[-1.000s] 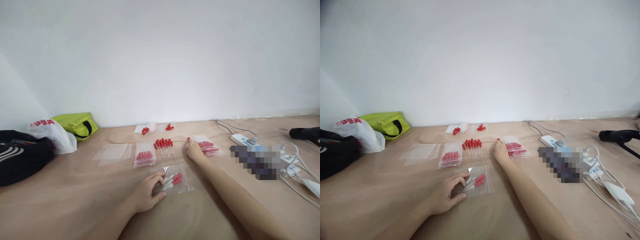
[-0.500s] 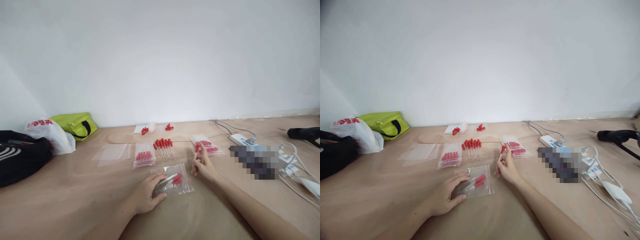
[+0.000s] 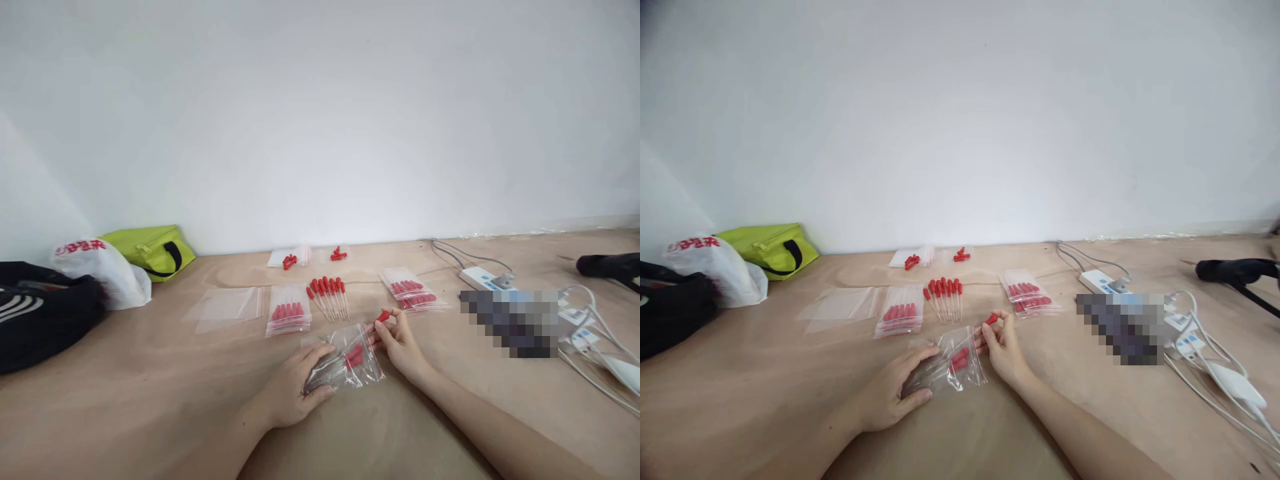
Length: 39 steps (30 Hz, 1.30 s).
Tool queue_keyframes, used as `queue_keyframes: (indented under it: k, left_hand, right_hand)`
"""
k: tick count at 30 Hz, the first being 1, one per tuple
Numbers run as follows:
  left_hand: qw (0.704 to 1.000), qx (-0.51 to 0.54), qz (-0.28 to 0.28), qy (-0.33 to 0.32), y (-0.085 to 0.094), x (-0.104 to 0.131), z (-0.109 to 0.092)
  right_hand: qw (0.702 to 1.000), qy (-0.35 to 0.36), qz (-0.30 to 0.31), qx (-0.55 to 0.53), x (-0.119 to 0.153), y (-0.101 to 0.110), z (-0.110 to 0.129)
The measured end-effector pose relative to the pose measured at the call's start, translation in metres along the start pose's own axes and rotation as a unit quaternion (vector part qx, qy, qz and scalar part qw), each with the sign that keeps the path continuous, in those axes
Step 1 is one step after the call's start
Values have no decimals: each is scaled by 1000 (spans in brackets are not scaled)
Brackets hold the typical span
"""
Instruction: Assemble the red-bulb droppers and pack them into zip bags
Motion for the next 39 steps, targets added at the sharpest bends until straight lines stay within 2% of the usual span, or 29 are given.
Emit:
queue_keyframes:
  k: [7, 12, 16, 20, 25, 30, 34, 36, 39]
  left_hand:
    - [1000, 3, 4, 1, 1, 0, -1]
    - [1000, 5, 0, 0, 1, 0, -1]
    - [1000, 1, 5, -4, 0, 0, 1]
    - [1000, 1, 2, -3, 0, -1, 2]
    - [1000, -1, 6, -1, -1, -1, 2]
    - [1000, 6, 6, -9, 0, -1, 2]
    - [1000, 6, -1, -15, 0, -1, 1]
    - [1000, 1, 0, -16, 0, -1, 1]
    - [1000, -6, 7, -11, 1, -1, 1]
  right_hand:
    - [992, -55, 101, 54, 5, 2, 0]
    - [982, -28, 178, 52, 4, 2, 0]
    - [961, -23, 241, 134, 7, -4, 5]
    - [951, -26, 243, 191, 7, -3, 8]
    - [941, -73, 274, 183, 3, 3, 3]
    - [946, -67, 253, 190, 0, 4, 4]
    - [951, -125, 243, 148, 0, 7, 4]
    - [944, -149, 244, 163, 1, 9, 2]
    - [944, -127, 211, 219, 1, 11, -2]
Point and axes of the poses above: each hand's wrist, its own x-axis away from the middle knuckle, its own y-axis out of the back of the hand, z = x × y, the point moved 2 cm from there along -x, towards the middle knuckle, and after that the axes turned 10 degrees about z, right-handed, at the moved point
